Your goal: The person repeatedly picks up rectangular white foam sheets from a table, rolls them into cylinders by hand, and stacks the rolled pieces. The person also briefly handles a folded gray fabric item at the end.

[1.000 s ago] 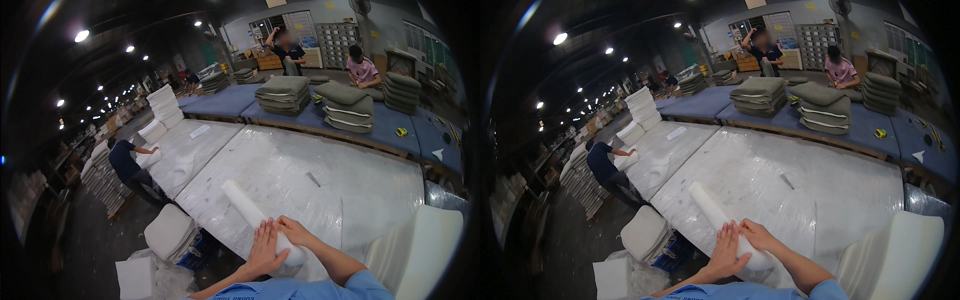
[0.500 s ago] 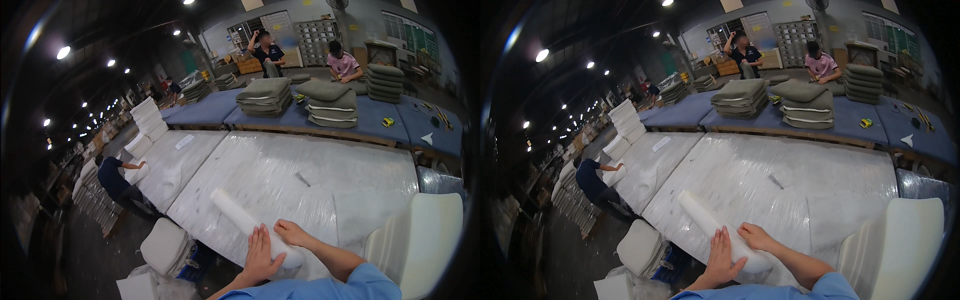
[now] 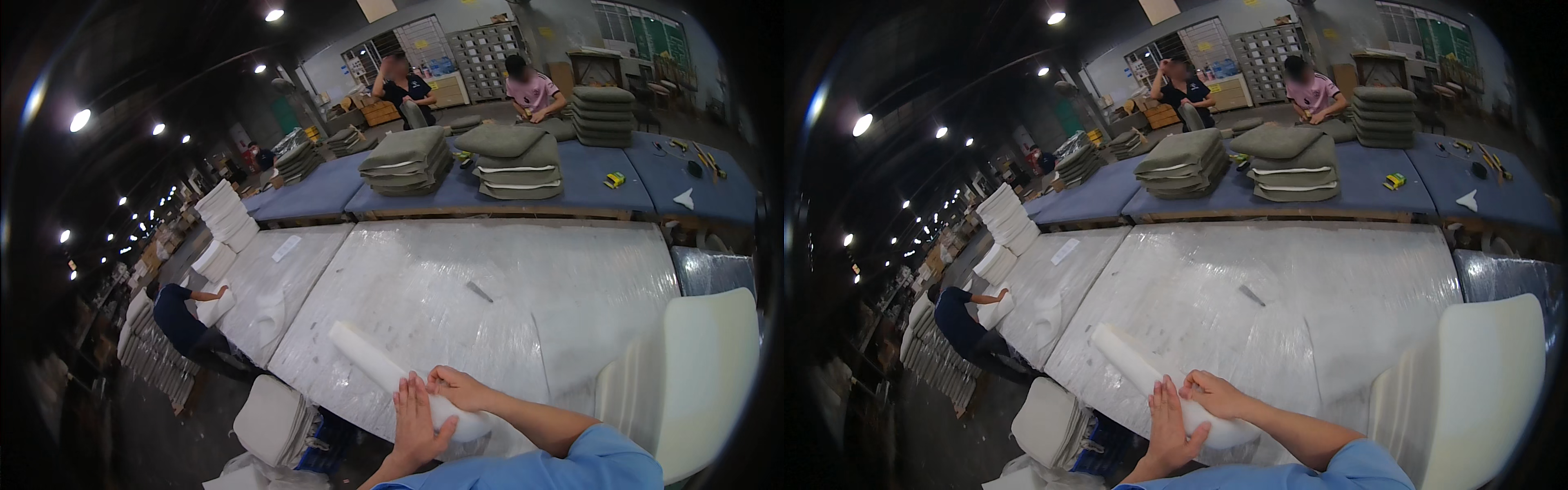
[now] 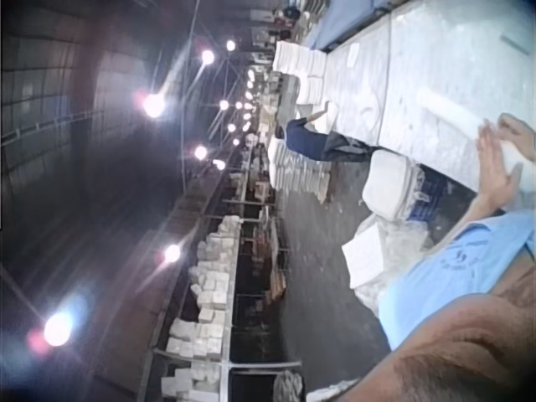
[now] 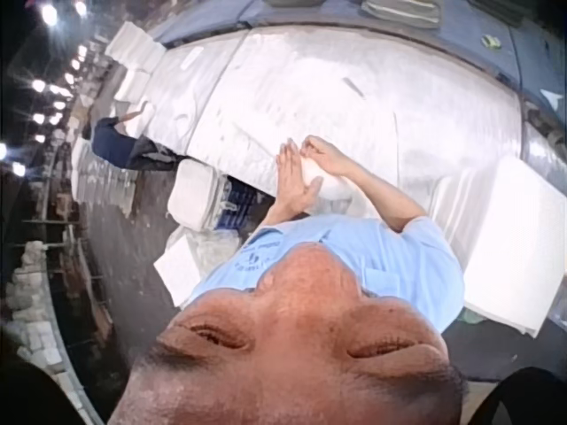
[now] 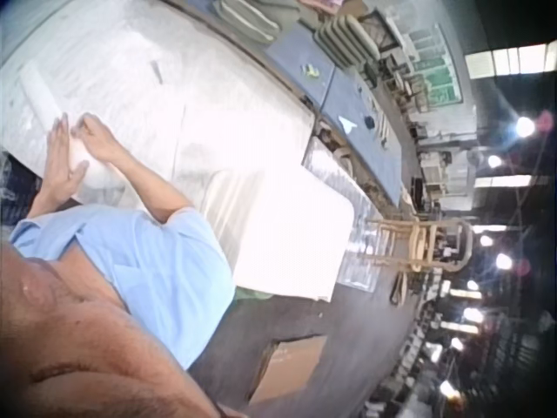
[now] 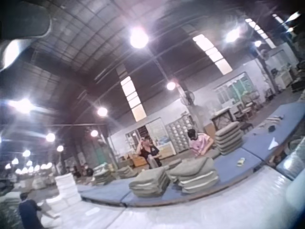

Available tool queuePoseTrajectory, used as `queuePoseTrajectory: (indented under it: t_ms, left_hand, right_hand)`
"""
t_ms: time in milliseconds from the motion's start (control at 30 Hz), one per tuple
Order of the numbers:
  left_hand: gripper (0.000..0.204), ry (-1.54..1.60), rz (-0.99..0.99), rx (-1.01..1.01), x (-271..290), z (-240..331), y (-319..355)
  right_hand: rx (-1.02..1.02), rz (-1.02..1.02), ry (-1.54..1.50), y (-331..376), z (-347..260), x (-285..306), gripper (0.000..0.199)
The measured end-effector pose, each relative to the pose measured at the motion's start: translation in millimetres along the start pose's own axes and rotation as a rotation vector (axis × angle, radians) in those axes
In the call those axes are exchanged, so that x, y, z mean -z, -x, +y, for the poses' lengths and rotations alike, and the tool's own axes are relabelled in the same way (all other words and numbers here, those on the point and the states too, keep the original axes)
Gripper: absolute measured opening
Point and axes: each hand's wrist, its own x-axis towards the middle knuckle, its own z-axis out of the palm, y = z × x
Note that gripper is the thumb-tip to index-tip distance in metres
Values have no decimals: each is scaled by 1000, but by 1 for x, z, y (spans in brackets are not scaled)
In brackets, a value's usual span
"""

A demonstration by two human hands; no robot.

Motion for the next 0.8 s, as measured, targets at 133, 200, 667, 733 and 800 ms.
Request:
queuePoseTrajectory:
  t_ms: [133, 200, 667, 733, 800]
  left_hand:
    - [105, -10, -49, -20, 6, 7, -6]
    - [103, 26, -87, -16, 16, 10, -9]
    - [73, -335, -329, -345, 52, 1, -36]
    - [76, -166, -443, -456, 54, 9, -53]
    - [77, -222, -512, -527, 67, 21, -75]
  right_hand:
    - [-164, -10, 219, 10, 5, 20, 30]
    - [-99, 33, 102, 12, -2, 22, 29]
    - [-119, 39, 4, 23, -7, 35, 21]
    - [-186, 165, -43, 31, 14, 49, 21]
    - [-137, 364, -25, 53, 51, 71, 24]
